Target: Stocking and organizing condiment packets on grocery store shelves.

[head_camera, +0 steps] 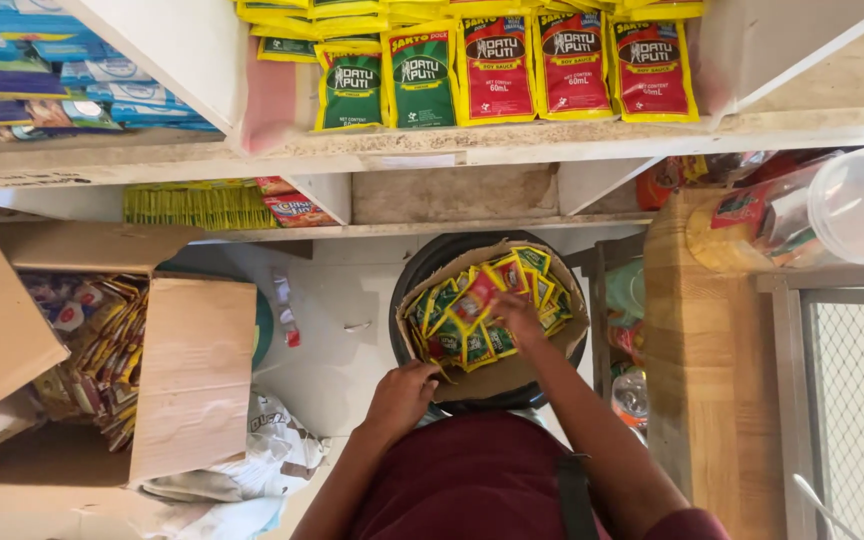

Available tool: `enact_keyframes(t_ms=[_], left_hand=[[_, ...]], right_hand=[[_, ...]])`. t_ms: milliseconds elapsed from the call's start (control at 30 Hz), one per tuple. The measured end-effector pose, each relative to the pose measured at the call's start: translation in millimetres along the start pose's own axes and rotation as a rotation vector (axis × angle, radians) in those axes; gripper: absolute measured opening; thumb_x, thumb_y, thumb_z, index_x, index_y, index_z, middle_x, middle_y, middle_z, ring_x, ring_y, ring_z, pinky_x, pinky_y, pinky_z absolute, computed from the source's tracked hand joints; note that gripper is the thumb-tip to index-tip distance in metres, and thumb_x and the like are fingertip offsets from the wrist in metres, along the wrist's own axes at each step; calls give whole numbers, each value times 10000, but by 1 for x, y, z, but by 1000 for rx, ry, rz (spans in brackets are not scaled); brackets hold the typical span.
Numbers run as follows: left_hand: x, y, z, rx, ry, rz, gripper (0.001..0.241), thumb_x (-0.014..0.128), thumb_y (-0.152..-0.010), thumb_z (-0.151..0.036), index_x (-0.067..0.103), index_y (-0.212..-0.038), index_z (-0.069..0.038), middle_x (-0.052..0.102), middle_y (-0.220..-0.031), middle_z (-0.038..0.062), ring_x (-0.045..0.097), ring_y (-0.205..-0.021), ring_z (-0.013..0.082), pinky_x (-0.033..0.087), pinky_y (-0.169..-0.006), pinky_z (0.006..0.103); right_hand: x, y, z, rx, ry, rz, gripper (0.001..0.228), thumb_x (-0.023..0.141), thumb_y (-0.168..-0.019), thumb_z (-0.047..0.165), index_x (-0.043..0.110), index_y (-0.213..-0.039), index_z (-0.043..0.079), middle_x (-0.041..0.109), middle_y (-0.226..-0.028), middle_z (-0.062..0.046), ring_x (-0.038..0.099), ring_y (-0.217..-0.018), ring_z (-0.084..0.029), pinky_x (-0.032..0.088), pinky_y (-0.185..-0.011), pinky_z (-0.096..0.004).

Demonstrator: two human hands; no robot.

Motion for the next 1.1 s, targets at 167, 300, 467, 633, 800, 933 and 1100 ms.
enact_keyframes(t_ms=[167, 300, 467, 633, 800, 933, 1100], left_hand=[[10, -3, 3, 34, -9, 10, 265, 656, -907, -157, 720, -1159, -104, 705, -1124, 126, 677, -999, 360, 536, -888, 460], [17, -3, -3, 71, -35, 56, 270, 660, -910, -160, 705, -1167, -90, 703, -1140, 126, 669, -1032, 365, 531, -892, 467], [18, 4, 2, 44, -80, 78, 276, 664, -903, -163, 714, -1169, -105, 703, -1121, 132, 671, -1025, 361, 530, -905, 463], [14, 12, 15, 74, -69, 35, 275, 661, -886, -134, 715, -1152, -89, 711, -1129, 131, 679, -1008, 364, 538, -893, 462], [17, 10, 13, 79, -40, 59, 283, 660, -883, -140, 723, -1153, -82, 707, -1125, 142, 675, -1010, 372, 540, -886, 469], [15, -1, -7, 103, -29, 56, 266, 649, -900, -143, 729, -1144, -74, 712, -1124, 147, 679, -1016, 370, 537, -893, 473], [19, -1, -14, 108, -92, 92, 265, 648, -902, -149, 728, -1147, -90, 711, -1101, 152, 675, -1017, 368, 537, -881, 481]], right_hand=[[-39, 59, 77, -451, 369, -430, 401, 762, -824, 63, 674, -1212, 118, 619, -1171, -64, 669, -897, -191, 539, -740, -323], [20, 45, 27, -260, 908, -129, 315, 728, -869, 147, 754, -1176, 213, 721, -1136, -121, 722, -905, -221, 569, -845, -353], [66, -17, -123, -143, 1030, 433, 318, 745, -884, 284, 751, -1176, 156, 782, -1093, -124, 740, -958, -241, 574, -876, -371], [87, -14, -146, -136, 1235, 548, 409, 789, -930, 310, 721, -1282, 114, 725, -1115, -175, 713, -927, -245, 516, -836, -377], [30, -31, -151, 117, 464, 267, 435, 751, -890, 226, 721, -1251, -15, 783, -1114, -203, 756, -883, -221, 604, -768, -347], [37, -14, -116, 76, 817, 279, 534, 749, -823, 186, 680, -1340, 69, 749, -1216, -149, 739, -965, -209, 587, -803, -327], [70, 29, -84, 296, 396, 188, 729, 726, -816, 186, 548, -1523, 208, 605, -1368, -77, 580, -1112, -187, 510, -862, -384]])
Point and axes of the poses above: each hand's wrist, its own y-axis away from the middle knuckle, its own x-axis out of the palm, z = x × y, the point moved 10 cm from there along -y, towards the middle knuckle
